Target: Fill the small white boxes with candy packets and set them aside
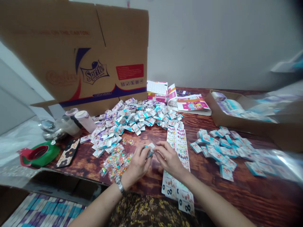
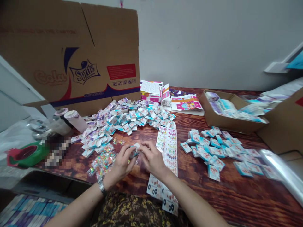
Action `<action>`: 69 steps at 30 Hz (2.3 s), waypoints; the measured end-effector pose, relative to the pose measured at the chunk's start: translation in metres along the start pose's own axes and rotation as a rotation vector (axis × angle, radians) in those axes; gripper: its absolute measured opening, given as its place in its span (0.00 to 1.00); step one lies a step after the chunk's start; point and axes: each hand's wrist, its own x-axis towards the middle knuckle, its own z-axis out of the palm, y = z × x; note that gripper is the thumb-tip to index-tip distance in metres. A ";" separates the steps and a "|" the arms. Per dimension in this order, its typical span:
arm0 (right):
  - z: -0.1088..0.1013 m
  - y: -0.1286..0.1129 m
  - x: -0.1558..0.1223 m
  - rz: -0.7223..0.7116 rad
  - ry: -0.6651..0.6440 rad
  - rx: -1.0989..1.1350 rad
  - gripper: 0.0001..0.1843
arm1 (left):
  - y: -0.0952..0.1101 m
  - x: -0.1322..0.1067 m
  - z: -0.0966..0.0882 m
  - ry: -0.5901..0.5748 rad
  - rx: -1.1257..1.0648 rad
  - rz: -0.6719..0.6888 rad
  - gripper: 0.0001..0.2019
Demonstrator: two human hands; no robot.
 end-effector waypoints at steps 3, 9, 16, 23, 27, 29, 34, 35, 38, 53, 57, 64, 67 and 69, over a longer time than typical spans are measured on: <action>0.007 -0.003 -0.001 0.030 0.043 -0.011 0.11 | 0.002 -0.001 0.002 0.029 0.026 0.026 0.20; 0.022 -0.006 -0.002 0.260 0.126 0.240 0.13 | 0.003 -0.003 0.001 -0.016 0.128 0.084 0.23; 0.034 -0.004 -0.002 0.487 0.184 0.698 0.11 | 0.004 -0.006 0.002 -0.056 0.178 0.081 0.22; 0.037 -0.012 0.002 0.535 0.255 0.791 0.10 | 0.006 -0.008 0.002 -0.028 0.103 0.038 0.25; 0.040 -0.011 0.002 0.548 0.277 0.709 0.08 | 0.005 -0.011 0.006 -0.017 0.094 0.005 0.26; 0.041 -0.009 0.000 0.534 0.270 0.634 0.06 | 0.005 -0.012 0.009 -0.007 0.109 0.001 0.27; 0.041 -0.012 -0.009 0.363 0.273 0.278 0.08 | 0.006 -0.012 0.011 -0.019 0.140 0.011 0.27; 0.041 -0.014 -0.011 0.327 0.280 0.234 0.10 | 0.007 -0.011 0.010 -0.023 0.145 0.015 0.27; 0.044 -0.018 -0.018 0.279 0.313 0.208 0.14 | 0.009 -0.009 0.009 -0.034 0.166 0.035 0.26; 0.052 -0.005 -0.031 0.313 0.377 0.253 0.13 | 0.012 -0.009 0.011 -0.060 0.252 0.105 0.28; 0.057 -0.007 -0.033 0.280 0.432 0.218 0.11 | 0.012 -0.008 0.013 -0.039 0.254 0.084 0.27; 0.056 -0.004 -0.033 0.286 0.332 0.193 0.21 | 0.012 -0.011 0.022 0.020 0.162 0.081 0.28; 0.057 -0.004 -0.034 0.256 0.293 0.086 0.22 | 0.015 -0.010 0.031 0.062 0.157 0.056 0.29; 0.052 -0.001 -0.034 0.252 0.258 0.117 0.22 | 0.018 -0.008 0.034 0.049 0.155 0.055 0.30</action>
